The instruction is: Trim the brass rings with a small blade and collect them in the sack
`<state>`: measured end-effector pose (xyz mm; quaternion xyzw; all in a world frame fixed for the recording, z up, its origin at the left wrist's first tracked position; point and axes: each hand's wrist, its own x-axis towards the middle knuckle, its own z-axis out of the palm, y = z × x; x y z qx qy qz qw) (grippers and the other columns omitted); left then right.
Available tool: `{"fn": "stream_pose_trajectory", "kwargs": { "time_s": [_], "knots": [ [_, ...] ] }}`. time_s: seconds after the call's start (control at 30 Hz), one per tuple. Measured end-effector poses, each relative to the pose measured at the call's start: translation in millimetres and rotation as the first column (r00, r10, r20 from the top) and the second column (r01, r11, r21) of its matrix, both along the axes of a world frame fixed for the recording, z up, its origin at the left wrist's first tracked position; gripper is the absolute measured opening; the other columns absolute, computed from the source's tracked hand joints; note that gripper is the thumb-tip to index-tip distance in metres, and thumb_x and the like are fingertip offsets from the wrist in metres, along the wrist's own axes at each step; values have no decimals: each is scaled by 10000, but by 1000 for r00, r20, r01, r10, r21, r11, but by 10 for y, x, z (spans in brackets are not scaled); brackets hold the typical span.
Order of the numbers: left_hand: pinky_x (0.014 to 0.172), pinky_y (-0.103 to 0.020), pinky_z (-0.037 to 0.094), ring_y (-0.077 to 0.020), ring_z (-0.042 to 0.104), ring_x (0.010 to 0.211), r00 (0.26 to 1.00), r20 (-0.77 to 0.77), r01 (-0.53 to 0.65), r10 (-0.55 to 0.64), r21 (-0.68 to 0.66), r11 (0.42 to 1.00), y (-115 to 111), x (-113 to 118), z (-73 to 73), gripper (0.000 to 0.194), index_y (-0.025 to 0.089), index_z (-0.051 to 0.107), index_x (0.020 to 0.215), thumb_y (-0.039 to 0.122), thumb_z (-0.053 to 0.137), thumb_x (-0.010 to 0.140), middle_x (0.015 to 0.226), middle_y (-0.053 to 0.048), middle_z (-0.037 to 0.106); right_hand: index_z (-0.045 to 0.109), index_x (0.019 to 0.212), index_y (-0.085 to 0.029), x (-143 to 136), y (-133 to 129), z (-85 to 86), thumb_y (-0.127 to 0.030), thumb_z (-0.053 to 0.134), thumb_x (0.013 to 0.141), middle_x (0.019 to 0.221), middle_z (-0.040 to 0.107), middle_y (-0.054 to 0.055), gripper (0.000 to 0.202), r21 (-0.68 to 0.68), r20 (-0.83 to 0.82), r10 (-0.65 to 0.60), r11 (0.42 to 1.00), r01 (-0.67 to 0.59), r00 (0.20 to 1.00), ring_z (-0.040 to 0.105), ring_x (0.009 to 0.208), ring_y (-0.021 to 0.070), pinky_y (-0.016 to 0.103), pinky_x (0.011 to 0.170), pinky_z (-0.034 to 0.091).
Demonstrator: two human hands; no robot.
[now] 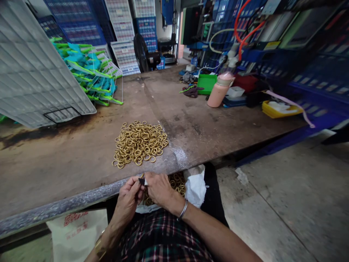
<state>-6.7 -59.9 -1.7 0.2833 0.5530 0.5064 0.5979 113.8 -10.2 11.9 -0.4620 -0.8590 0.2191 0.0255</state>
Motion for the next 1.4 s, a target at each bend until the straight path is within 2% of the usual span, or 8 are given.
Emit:
{"fn": "stream_pose_trajectory", "kwargs": {
  "time_s": [0.23,0.4,0.6,0.87,1.03,1.17,1.27,1.4],
  "knots": [
    [397,-173,255,-49,343,417,1000,-15,-7,7,13,1000,-11,-1,-12,295,170,503,707,453,565,766,522,63,456,530,960,-166,-27,1,-25,-159,381,850,865,666,78,185,23,47,-52,998,51,998,621,764,195,266,608,338],
    [392,-175,252,-47,339,419,999,34,1,-1,11,1000,-18,2,16,279,175,504,724,442,576,762,557,59,473,530,972,-152,5,70,16,-119,362,841,880,666,95,215,8,55,-124,992,124,991,622,766,181,257,608,337],
    [397,-170,258,-47,355,426,1000,31,-2,2,6,1000,5,-1,5,305,171,502,716,462,589,743,561,54,476,548,946,-152,-1,21,28,-136,378,834,834,667,73,204,-29,-9,-26,999,26,1000,614,720,175,251,584,315],
    [400,-174,261,-45,361,430,999,48,-7,6,16,1000,-17,-11,-11,293,171,496,708,442,602,738,579,51,490,537,970,-158,-6,30,20,-127,389,818,842,670,77,214,-33,30,-54,998,55,998,620,745,182,254,599,329],
    [399,-178,239,-44,340,427,979,204,19,-12,-30,999,-26,-19,41,301,178,461,673,427,619,731,561,53,467,522,989,-167,64,205,31,-104,356,827,903,661,93,240,46,84,-179,983,176,980,616,770,186,268,634,348],
    [418,-185,268,-59,392,483,948,316,-8,27,-62,998,-9,-29,37,289,173,490,671,416,638,721,632,22,521,491,1020,-171,54,368,12,-193,414,843,947,645,93,194,134,40,-276,954,269,960,610,807,196,274,658,362],
    [423,-188,300,-88,473,553,938,339,-47,74,-87,995,1,-38,10,274,157,541,732,404,656,707,716,-21,580,463,1055,-170,-14,461,-43,-265,413,870,946,639,107,214,150,72,-328,937,314,942,612,812,209,287,670,374],
    [434,-196,339,-112,528,601,925,364,-72,112,-122,990,18,-59,-5,277,139,569,765,378,683,682,755,-50,611,445,1090,-173,-73,545,-109,-258,409,867,960,624,116,242,144,105,-335,937,320,936,606,829,219,312,694,385]
  ]
}}
